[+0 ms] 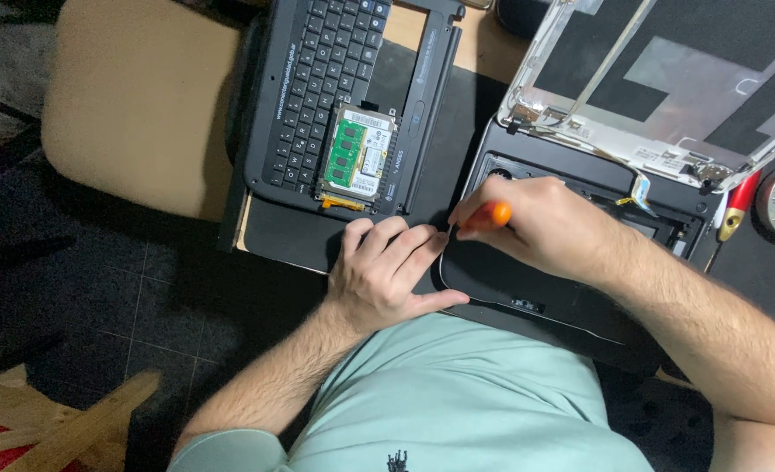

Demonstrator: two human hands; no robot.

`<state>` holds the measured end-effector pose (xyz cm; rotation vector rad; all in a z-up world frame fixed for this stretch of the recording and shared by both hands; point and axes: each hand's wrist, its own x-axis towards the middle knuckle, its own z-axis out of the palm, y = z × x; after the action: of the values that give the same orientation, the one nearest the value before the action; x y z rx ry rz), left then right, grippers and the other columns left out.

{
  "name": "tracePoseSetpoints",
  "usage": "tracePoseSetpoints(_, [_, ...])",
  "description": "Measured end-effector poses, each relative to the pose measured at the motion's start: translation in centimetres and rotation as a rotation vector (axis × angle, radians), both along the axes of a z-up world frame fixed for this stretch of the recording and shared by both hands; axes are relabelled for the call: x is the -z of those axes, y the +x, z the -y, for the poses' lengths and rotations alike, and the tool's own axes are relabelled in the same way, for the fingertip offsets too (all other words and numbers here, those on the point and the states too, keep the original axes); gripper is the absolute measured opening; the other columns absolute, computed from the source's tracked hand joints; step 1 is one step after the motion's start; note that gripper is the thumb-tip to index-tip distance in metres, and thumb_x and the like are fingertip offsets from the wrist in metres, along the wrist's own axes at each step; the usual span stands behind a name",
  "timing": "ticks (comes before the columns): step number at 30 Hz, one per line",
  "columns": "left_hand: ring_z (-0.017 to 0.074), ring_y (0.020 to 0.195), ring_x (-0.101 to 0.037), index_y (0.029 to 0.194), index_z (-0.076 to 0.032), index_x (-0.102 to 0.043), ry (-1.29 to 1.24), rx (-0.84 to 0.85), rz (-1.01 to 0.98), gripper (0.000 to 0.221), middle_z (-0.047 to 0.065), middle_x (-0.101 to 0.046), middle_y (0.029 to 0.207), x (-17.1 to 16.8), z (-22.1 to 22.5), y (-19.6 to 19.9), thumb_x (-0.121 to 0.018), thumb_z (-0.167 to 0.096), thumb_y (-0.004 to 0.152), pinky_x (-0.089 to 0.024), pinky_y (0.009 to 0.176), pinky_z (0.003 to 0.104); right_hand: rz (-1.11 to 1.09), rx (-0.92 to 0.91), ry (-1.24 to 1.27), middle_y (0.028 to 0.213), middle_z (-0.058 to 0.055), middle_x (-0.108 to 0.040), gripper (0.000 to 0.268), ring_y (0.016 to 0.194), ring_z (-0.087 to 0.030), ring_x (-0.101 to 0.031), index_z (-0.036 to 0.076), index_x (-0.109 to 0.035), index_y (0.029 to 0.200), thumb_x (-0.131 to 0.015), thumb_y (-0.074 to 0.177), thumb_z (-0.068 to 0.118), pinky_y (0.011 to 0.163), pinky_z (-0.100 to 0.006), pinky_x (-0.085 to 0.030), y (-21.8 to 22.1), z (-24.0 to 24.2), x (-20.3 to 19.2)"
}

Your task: Removing screws and detaching the internal top cover/palmrest from a laptop chassis.

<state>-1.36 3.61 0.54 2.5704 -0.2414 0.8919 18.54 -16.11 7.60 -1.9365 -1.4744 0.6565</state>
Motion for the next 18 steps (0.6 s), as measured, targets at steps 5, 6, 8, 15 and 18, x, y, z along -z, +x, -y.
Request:
tracePoseSetpoints(5, [0.0275,0.111,-0.069,0.134,-0.010,-0.085,0.033,0.005,-0.019,0.074,0.008,-0.079,0.122,0.3,0.0,-0.3,-0.071,-0.080,0.112,-0.046,0.099,0.049,0.138,-0.094,-0.181,0.110,-0.012,-0.093,0.028,0.099,-0.032,-0.096,0.012,-0.074,0.134,-0.087,0.111,0.020,0.087,-0.046,-0.078,0.6,-1.3,-0.7])
tracePoseSetpoints(6, [0.0272,0.112,-0.069,0.134,-0.010,-0.085,0.046,0.006,-0.024,0.075,0.008,-0.078,0.123,0.3,0.0,-0.4,-0.069,-0.081,0.113,-0.046,0.101,0.049,0.151,-0.089,-0.215,0.109,-0.010,-0.093,0.029,0.096,-0.030,-0.096,0.014,-0.074,0.136,-0.087,0.112,0.023,0.085,-0.045,-0.078,0.6,-1.6,-0.7])
tracePoseSetpoints(8, [0.0267,0.112,-0.070,0.138,-0.011,-0.084,0.060,0.000,-0.017,0.076,0.007,-0.079,0.125,0.9,0.0,-0.5,-0.066,-0.081,0.114,-0.046,0.101,0.048,0.085,-0.032,-0.269,0.105,-0.011,-0.093,0.029,0.093,-0.031,-0.096,0.013,-0.074,0.138,-0.084,0.114,0.027,0.083,-0.046,-0.078,0.9,-3.1,-1.5])
tracePoseSetpoints(15, [0.0255,0.110,-0.070,0.142,-0.011,-0.084,0.133,-0.010,-0.015,0.079,0.007,-0.079,0.124,1.1,0.3,-0.6,-0.058,-0.082,0.117,-0.045,0.099,0.048,-0.122,0.027,-0.454,0.101,-0.019,-0.092,0.035,0.077,-0.027,-0.093,0.006,-0.070,0.148,-0.074,0.121,0.027,0.071,-0.040,-0.076,2.2,-6.6,-1.5])
tracePoseSetpoints(18, [0.0248,0.108,-0.071,0.141,-0.011,-0.085,0.142,-0.008,-0.002,0.080,0.006,-0.079,0.123,1.4,0.3,-0.6,-0.056,-0.082,0.118,-0.045,0.100,0.048,-0.240,0.092,-0.331,0.100,-0.019,-0.092,0.039,0.075,-0.026,-0.091,0.002,-0.067,0.151,-0.071,0.122,0.028,0.069,-0.042,-0.077,2.0,-5.6,-0.8])
